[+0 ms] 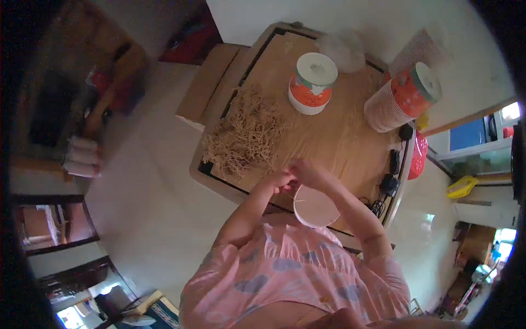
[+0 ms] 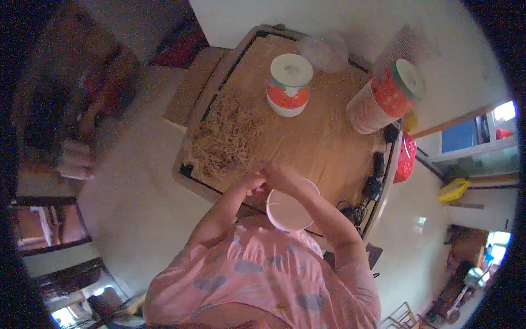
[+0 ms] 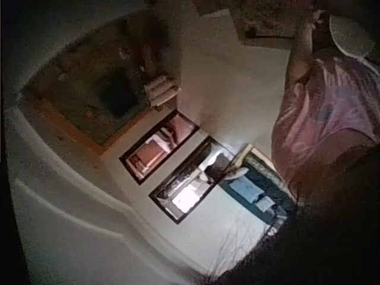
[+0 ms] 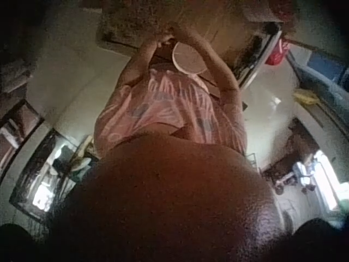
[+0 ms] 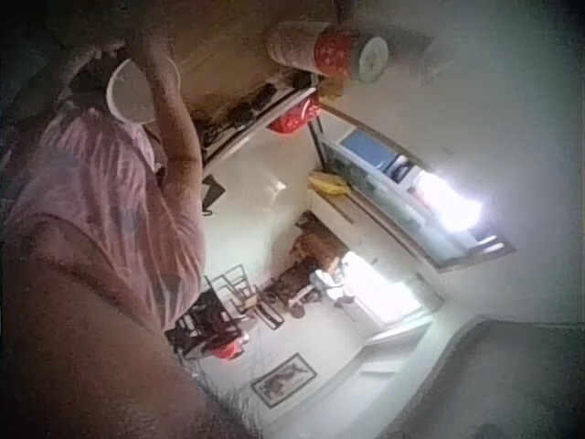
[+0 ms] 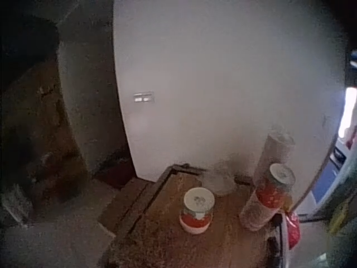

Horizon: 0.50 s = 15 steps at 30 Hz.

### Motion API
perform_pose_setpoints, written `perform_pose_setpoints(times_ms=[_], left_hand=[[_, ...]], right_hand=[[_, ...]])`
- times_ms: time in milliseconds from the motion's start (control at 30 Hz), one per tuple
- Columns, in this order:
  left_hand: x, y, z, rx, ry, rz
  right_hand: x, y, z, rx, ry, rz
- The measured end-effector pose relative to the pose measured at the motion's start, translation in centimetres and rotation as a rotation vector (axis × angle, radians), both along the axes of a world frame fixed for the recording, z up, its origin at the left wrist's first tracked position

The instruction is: Preparing a paper bowl by adding shredded paper filler.

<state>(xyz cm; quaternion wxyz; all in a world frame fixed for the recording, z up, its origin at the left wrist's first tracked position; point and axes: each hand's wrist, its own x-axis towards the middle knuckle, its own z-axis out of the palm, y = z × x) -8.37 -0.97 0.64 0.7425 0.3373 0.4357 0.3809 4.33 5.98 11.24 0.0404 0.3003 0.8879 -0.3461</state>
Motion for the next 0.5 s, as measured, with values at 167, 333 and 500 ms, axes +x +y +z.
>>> perform_pose_setpoints(times_ms=[167,333,500], left_hand=[[2.3,0.9,0.7,-0.385,-0.033,0.127],[3.1,1.4,-1.0,-0.328,-0.100,0.161],[3.9,1.4,0.2,-0.253,-0.115,0.220]], right_hand=[[3.6,1.2,-3.8,0.068,-0.026,-0.214],[5.2,1.5,-5.2,-0.177,-0.072,-0.302],[6.0,1.7,-6.1,-0.285,-0.032,-0.364]])
